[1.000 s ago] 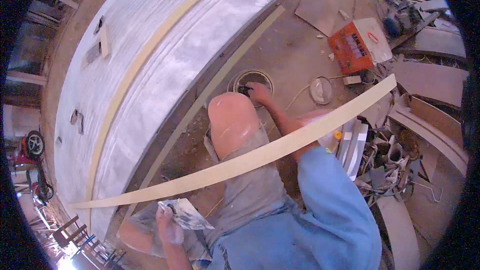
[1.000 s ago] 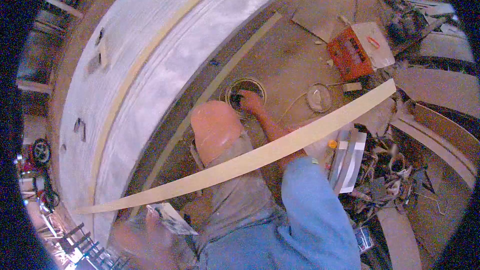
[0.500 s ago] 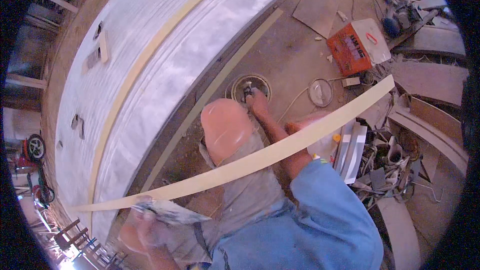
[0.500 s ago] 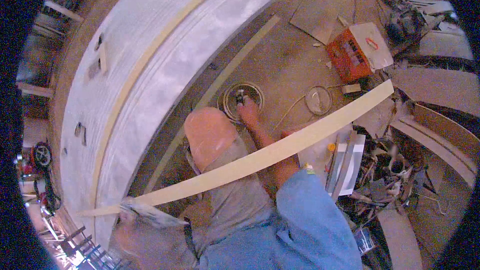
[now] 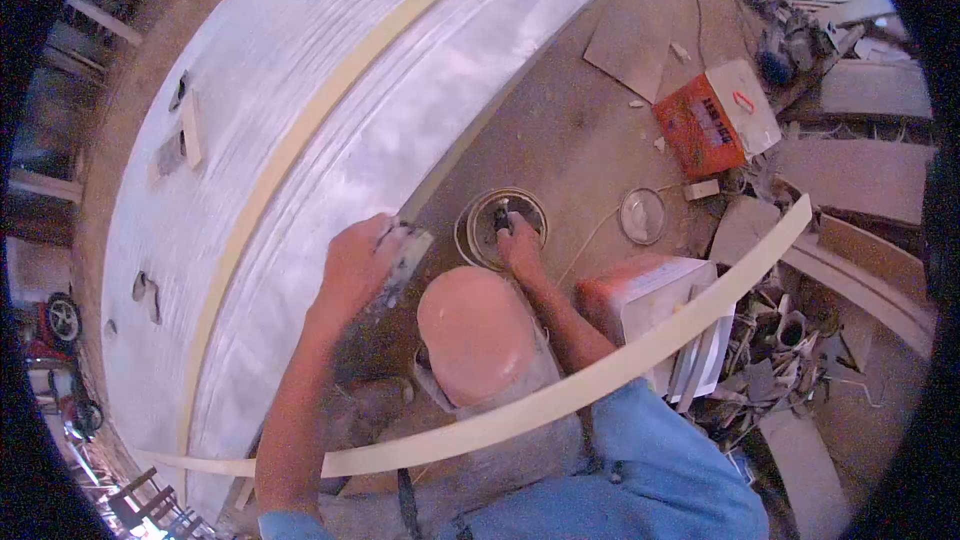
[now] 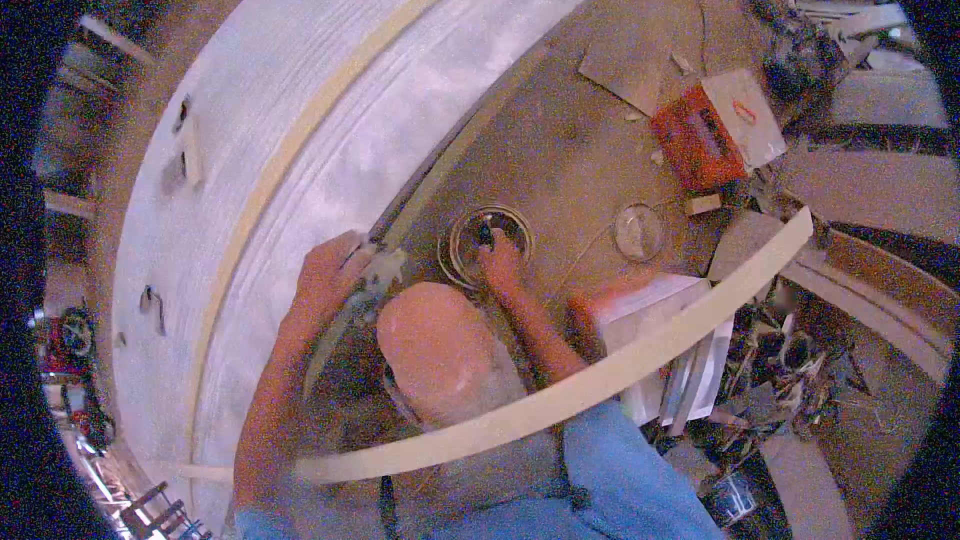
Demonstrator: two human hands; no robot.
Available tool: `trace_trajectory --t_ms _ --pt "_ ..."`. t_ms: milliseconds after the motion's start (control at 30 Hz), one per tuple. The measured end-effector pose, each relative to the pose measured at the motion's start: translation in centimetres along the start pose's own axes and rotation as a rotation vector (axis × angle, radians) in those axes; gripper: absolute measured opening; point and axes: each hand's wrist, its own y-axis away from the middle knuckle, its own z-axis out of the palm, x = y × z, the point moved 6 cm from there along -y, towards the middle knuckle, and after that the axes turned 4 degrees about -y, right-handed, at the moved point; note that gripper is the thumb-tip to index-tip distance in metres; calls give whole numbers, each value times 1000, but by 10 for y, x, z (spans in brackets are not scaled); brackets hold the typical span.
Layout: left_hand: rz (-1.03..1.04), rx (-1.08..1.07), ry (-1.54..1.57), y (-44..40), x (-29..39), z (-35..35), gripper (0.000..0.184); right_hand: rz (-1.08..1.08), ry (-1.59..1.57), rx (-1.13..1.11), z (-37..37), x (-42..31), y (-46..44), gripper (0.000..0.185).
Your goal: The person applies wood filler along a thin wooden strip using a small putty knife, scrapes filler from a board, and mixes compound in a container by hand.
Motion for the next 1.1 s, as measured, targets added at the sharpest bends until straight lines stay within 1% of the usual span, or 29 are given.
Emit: trace_trajectory --t_ms 33,100,167,233,267,333,367,433,500,533,600,667,733,800,867,900,933,967,1000,1033,1067,1100 --pt "-7 -1 19 -6 8 6 34 -13 -10 -1 2 4 -1 38" --pt "205 -62 140 -15 37 22 32 -22 -7 -8 5 10 -3 39" --pt "221 -95 141 -24 43 53 34 -46 10 48 7 13 -4 39" --pt "239 -121 138 -38 33 93 37 -31 8 26 3 4 -4 40" --pt "199 -222 123 -47 20 128 37 -19 -2 5 1 1 -5 40" --pt "157 -329 121 -58 -4 181 38 -18 -11 5 3 4 -8 40" --pt "162 -251 191 -61 -6 183 37 -14 -28 11 2 6 -8 40" --pt "157 -185 268 -61 -13 194 36 -38 -41 -2 3 9 -8 39" --pt "28 -399 217 -59 0 175 34 -72 -65 -23 7 8 -6 38" --pt "23 -400 221 -60 -6 182 34 -82 -67 -39 9 8 -8 37" --pt "82 -332 441 -65 -23 202 32 -85 -67 -54 9 2 -5 37" --pt "91 -350 395 -61 -38 222 34 -84 87 -77 13 -4 -1 37" --pt "95 -371 346 -57 -48 238 36 -89 99 -107 16 -2 -4 38" --pt "17 -321 555 -51 -52 240 34 -85 112 -151 23 5 1 40" --pt "26 -344 518 -50 -49 233 33 -209 147 -152 22 -5 4 43" --pt "44 -359 475 -50 -45 227 31 -208 147 -155 19 -9 5 43" --pt "42 -359 476 -49 -50 233 31 -208 256 -253 20 -13 8 40" --pt "81 -307 449 -50 -51 233 39 -208 366 -351 21 -16 9 36" --pt "120 -255 421 -51 -52 233 48 -208 366 -351 15 -17 7 36" --pt "120 -256 422 -50 -56 236 48 -178 510 -443 13 -14 4 36" --pt "116 -309 487 -49 -39 208 53 -156 583 -492 12 -12 4 37" --pt "113 -338 520 -47 -32 200 55 -138 655 -543 12 -9 5 37"
